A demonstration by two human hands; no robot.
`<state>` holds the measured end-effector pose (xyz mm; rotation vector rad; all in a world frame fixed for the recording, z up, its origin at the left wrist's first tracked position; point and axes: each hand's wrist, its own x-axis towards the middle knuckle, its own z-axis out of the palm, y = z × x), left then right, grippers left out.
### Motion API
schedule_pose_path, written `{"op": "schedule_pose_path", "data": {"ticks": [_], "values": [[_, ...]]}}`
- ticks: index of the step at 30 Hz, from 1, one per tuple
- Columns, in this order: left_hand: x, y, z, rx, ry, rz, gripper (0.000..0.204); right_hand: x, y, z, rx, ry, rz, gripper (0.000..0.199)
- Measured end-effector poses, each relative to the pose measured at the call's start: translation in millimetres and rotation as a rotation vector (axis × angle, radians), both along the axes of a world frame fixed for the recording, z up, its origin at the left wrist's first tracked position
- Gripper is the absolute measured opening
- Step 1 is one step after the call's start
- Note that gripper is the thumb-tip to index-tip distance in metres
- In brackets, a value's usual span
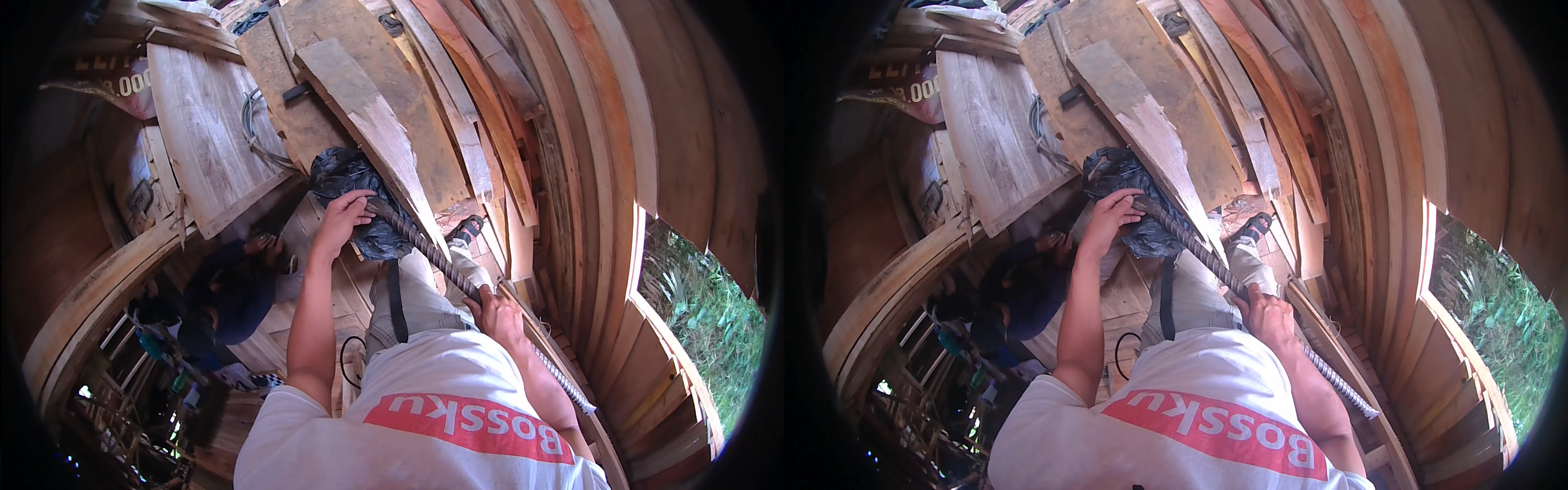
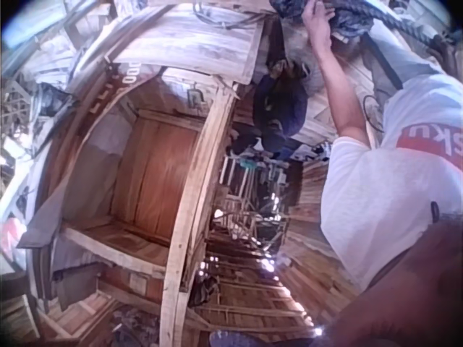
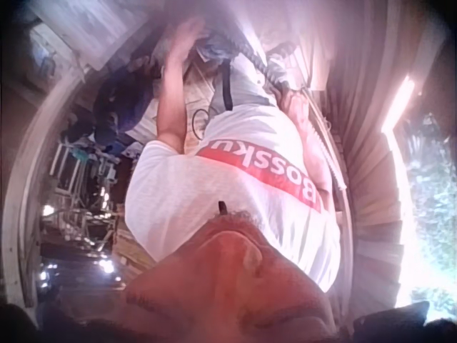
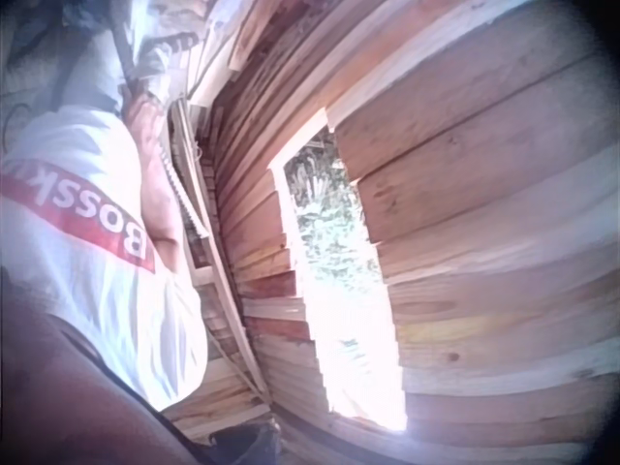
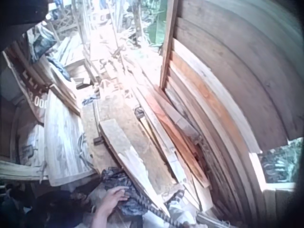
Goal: The person uses a hammer to break apart wooden planks and debris inside a cluttered wooden structure. They repeatedly strike the wood to split it and clear the area, while another person works nearby.
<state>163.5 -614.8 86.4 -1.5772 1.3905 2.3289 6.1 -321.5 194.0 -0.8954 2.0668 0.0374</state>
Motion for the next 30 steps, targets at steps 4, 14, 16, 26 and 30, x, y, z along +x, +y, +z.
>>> {"op": "schedule_pose_path", "data": {"ticks": [4, 14, 16, 26, 30], "values": [[6.6, -2.2, -3.7, -0.07, 0.078, -0.01, 0.025, 0.6, 2.0, 2.8, 0.029, -0.014, 0.006, 0.041], [6.4, 8.2, -1.1, -0.508, -0.158, -0.201, 0.022, -1.5, 25.2, 13.1, 0.094, -0.023, -0.023, 0.04], [2.2, 6.3, 4.5, -0.68, -0.257, -0.365, 0.033, -0.8, 31.3, 16.0, 0.101, -0.009, -0.05, 0.039], [-78.3, -22.7, -48.5, -0.501, -0.208, 0.18, 0.08, -4.7, 58.9, 46.4, 0.152, 0.073, -0.028, 0.034], [-98.1, -27.7, -52.4, -0.651, -0.347, 0.122, 0.096, -1.7, 63.8, 48.1, 0.173, 0.107, -0.026, 0.035]]}}
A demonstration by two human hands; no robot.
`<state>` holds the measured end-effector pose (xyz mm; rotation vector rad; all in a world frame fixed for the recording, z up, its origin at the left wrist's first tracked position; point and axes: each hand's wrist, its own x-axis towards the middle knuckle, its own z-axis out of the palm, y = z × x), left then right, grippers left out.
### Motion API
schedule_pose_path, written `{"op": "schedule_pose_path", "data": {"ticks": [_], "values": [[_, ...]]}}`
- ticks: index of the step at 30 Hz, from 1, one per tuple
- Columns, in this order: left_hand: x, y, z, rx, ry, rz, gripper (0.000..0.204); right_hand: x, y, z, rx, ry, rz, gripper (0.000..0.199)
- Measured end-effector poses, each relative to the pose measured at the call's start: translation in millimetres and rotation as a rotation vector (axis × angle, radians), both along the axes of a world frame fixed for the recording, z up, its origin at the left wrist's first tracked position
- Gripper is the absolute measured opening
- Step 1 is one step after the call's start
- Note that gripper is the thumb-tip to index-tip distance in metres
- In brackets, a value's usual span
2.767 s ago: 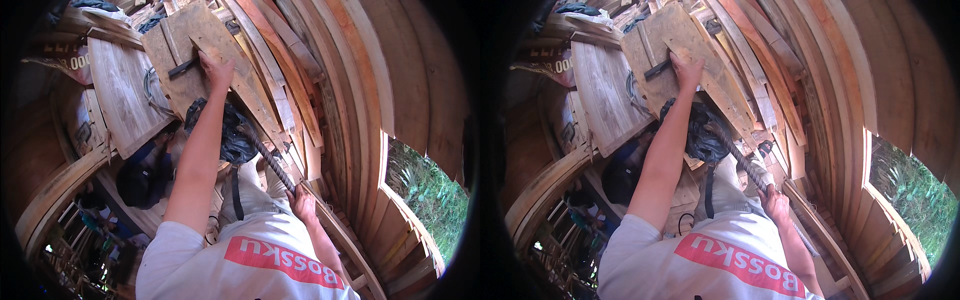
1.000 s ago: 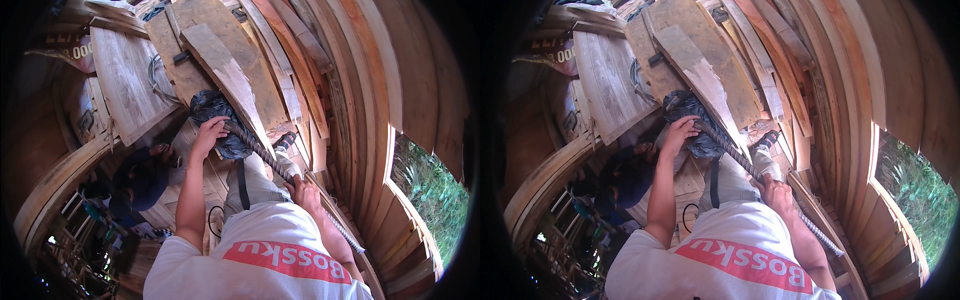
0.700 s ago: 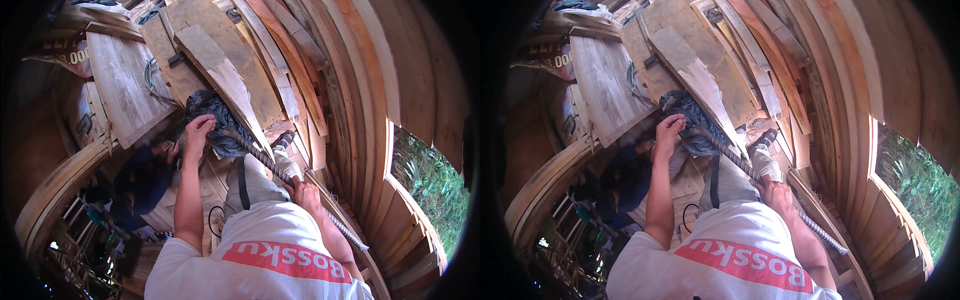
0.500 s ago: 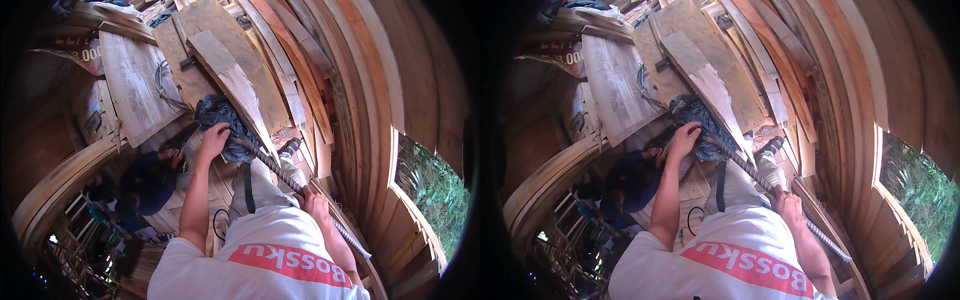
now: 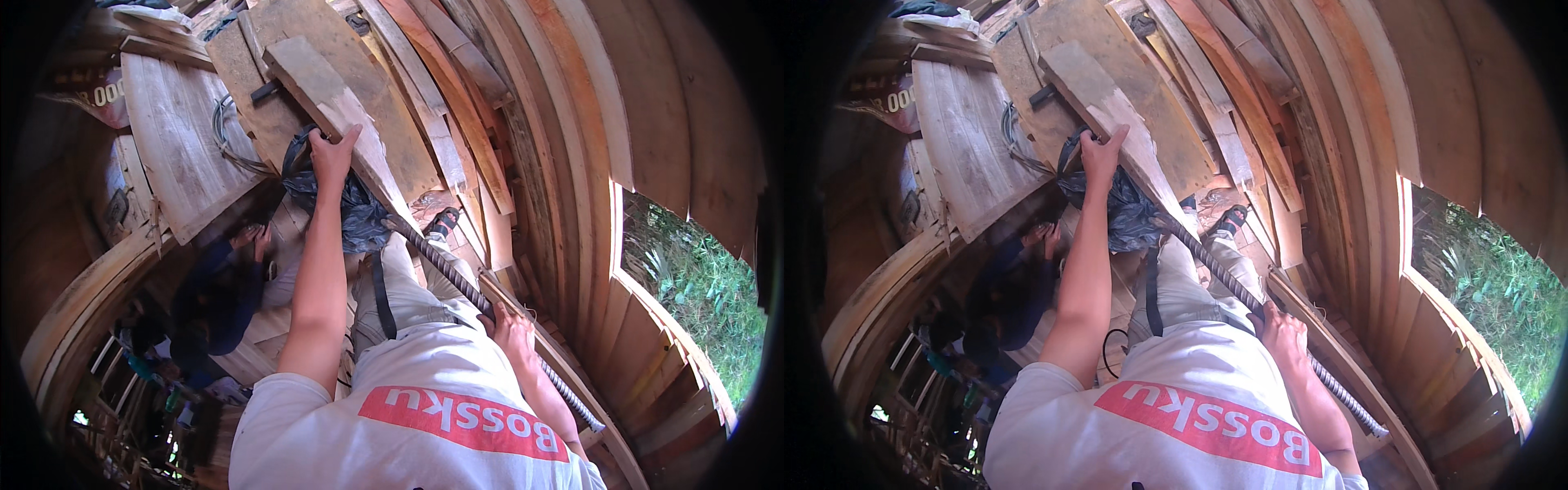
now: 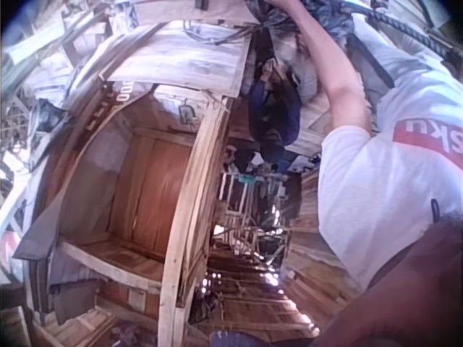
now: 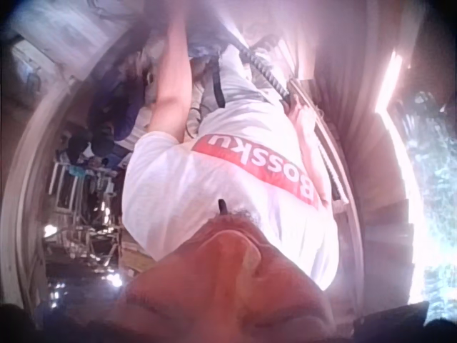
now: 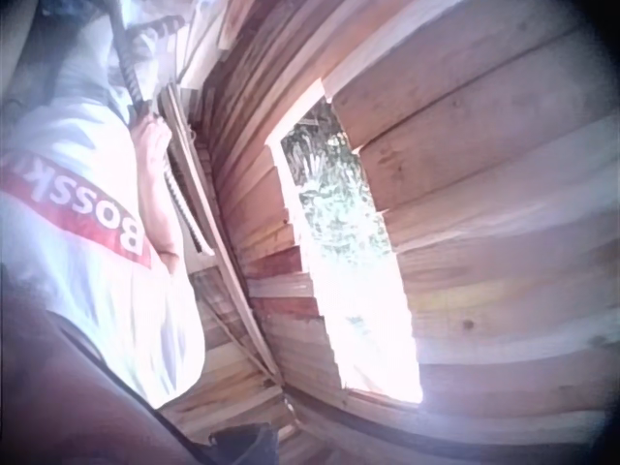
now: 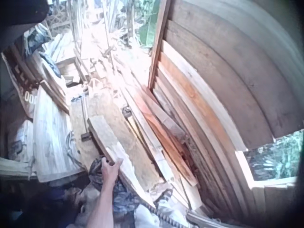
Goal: The person uses a hammer to break apart wooden planks and debris inside a cluttered wooden structure. They repeatedly strike the wood to split it and clear the area, while another person works nearby.
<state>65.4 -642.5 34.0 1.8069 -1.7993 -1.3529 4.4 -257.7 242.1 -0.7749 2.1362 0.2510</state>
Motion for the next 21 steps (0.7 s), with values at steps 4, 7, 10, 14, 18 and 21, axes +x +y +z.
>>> {"op": "schedule_pose_path", "data": {"ticks": [4, 7, 10, 14, 18, 21], "values": [[-20.9, 10.9, 7.0, -0.247, -0.054, 0.006, 0.104, -3.1, 0.6, 2.1, 0.016, 0.015, 0.007, 0.036], [-35.7, 21.1, 9.6, -0.218, -0.03, 0.083, 0.106, -1.8, -6.2, 12.7, 0.08, 0.019, -0.045, 0.037], [-38.9, 37.1, -7.1, -0.404, -0.008, 0.131, 0.105, -6.8, -16.9, 25.5, 0.113, 0.037, -0.031, 0.036], [-40.6, 52.4, -24.6, -0.415, 0.071, 0.203, 0.1, -11.3, -14.3, 28.4, 0.092, 0.055, -0.032, 0.035], [-51.5, 58.1, -27.4, -0.322, 0.127, 0.365, 0.092, -20.3, -27.5, 35.5, 0.177, 0.052, -0.022, 0.036], [-53.9, 54.3, -21.7, 0.044, 0.318, 0.389, 0.084, -24.7, -24.8, 38.9, 0.142, 0.078, 0.013, 0.036]]}}
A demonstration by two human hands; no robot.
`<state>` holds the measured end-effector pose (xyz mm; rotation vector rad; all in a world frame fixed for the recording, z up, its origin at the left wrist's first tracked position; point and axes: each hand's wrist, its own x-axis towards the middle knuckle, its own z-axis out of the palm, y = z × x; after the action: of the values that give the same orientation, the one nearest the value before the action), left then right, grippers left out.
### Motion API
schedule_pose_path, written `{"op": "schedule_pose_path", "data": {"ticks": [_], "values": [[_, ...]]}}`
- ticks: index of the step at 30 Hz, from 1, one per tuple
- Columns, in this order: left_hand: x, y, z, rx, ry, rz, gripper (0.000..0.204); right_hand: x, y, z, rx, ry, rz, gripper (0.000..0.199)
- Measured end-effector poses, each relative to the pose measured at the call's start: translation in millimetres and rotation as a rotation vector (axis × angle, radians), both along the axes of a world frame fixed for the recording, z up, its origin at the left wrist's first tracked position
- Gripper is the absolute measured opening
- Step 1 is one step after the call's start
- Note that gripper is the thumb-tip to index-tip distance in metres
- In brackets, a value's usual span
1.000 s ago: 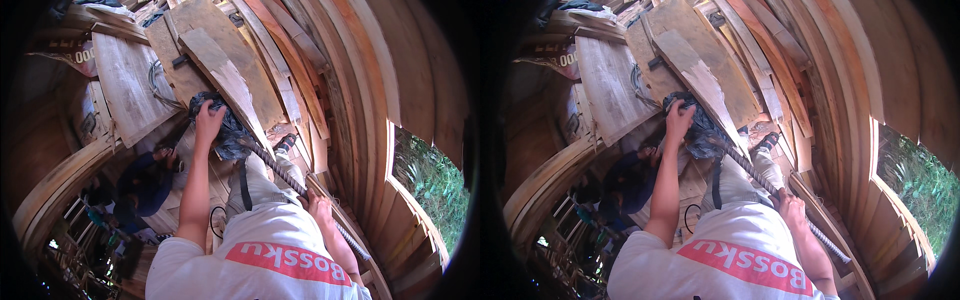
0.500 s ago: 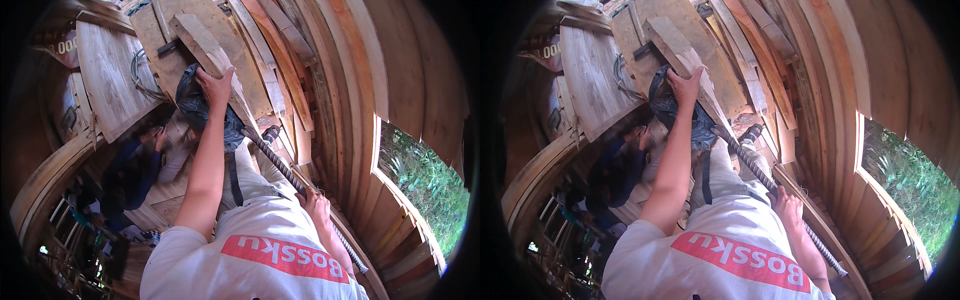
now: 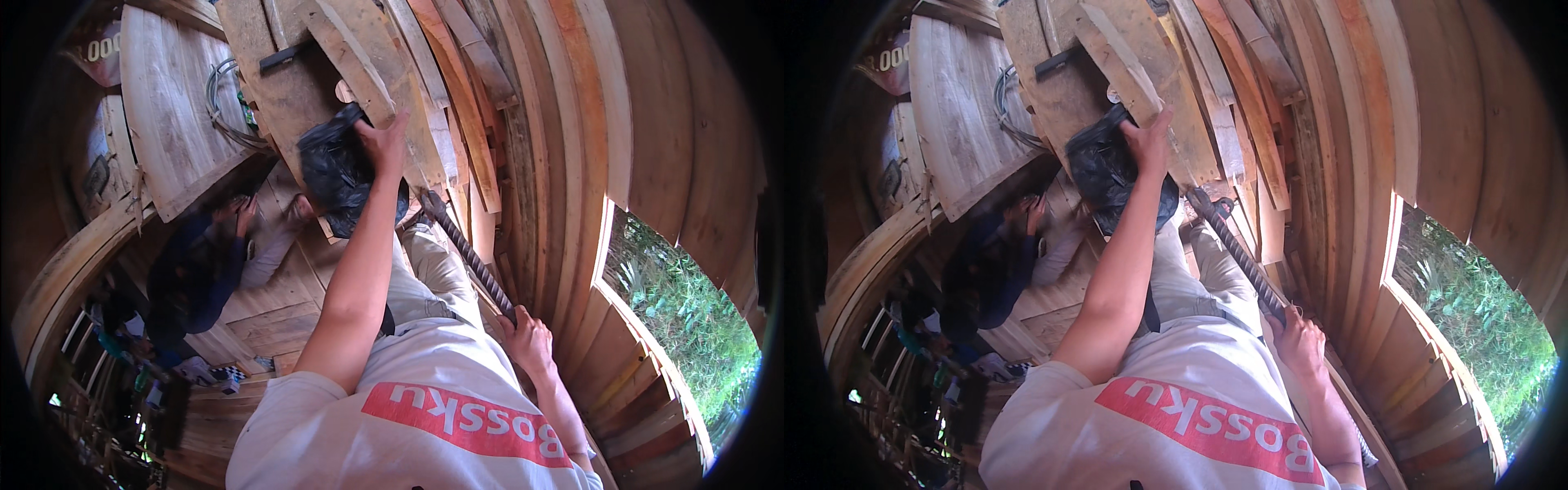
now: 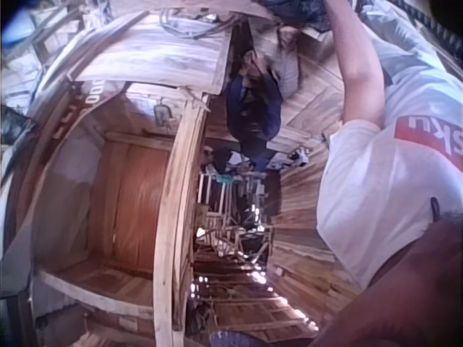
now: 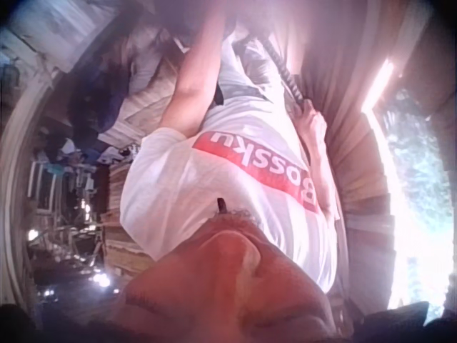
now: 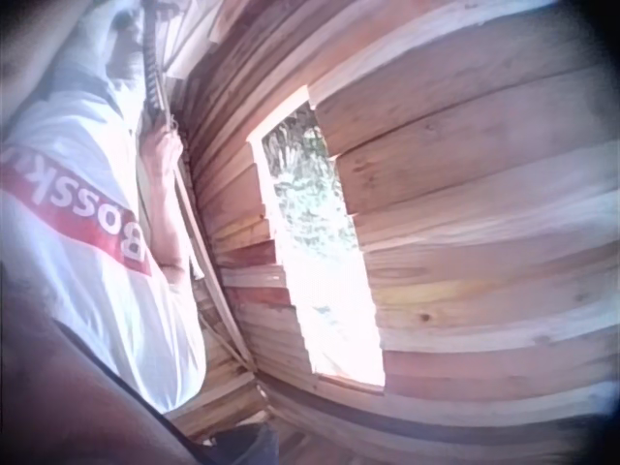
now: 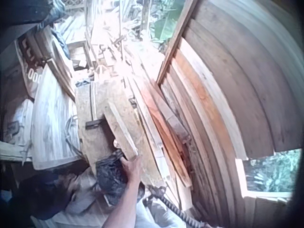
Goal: The person uses a hammer to break apart wooden planks and debris inside a cluttered wooden structure. They repeatedly strike the wood to split it and clear the area, while another person works nearby.
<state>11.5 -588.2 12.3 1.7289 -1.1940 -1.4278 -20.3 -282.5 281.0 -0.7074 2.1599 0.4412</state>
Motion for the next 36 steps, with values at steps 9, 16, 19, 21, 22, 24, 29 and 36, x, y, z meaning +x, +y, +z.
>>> {"op": "schedule_pose_path", "data": {"ticks": [9, 16, 19, 21, 22, 24, 29, 36], "values": [[-25.8, 10.3, -9.4, -0.077, -0.097, -0.093, 0.069, -38.4, -38.1, 20.3, 0.165, -0.092, 0.005, 0.039], [-28.1, 20.8, 2.8, -0.233, -0.044, -0.092, 0.062, -72.0, -66.7, 17.5, 0.381, -0.224, -0.057, 0.047], [-26.9, 25.7, 0.1, -0.332, -0.089, -0.086, 0.055, -77.0, -74.1, 15.2, 0.428, -0.23, -0.091, 0.047], [-26.2, 27.5, -7.2, -0.287, -0.081, -0.092, 0.055, -78.7, -80.4, 16.6, 0.445, -0.224, -0.096, 0.047], [-26.5, 28.6, -10.7, -0.265, -0.076, -0.097, 0.055, -78.9, -80.4, 17.1, 0.439, -0.227, -0.099, 0.047], [-27.3, 30.2, -15.4, -0.316, -0.1, -0.067, 0.056, -79.6, -80.4, 16.5, 0.42, -0.239, -0.101, 0.048], [-25.8, 28.2, -17.8, -0.258, -0.08, -0.068, 0.058, -77.1, -59.7, 7.0, 0.306, -0.219, -0.095, 0.048], [-15.9, 31.6, -26.8, -0.222, -0.119, -0.028, 0.062, -49.5, -37.1, -2.0, 0.226, -0.167, -0.068, 0.046]]}}
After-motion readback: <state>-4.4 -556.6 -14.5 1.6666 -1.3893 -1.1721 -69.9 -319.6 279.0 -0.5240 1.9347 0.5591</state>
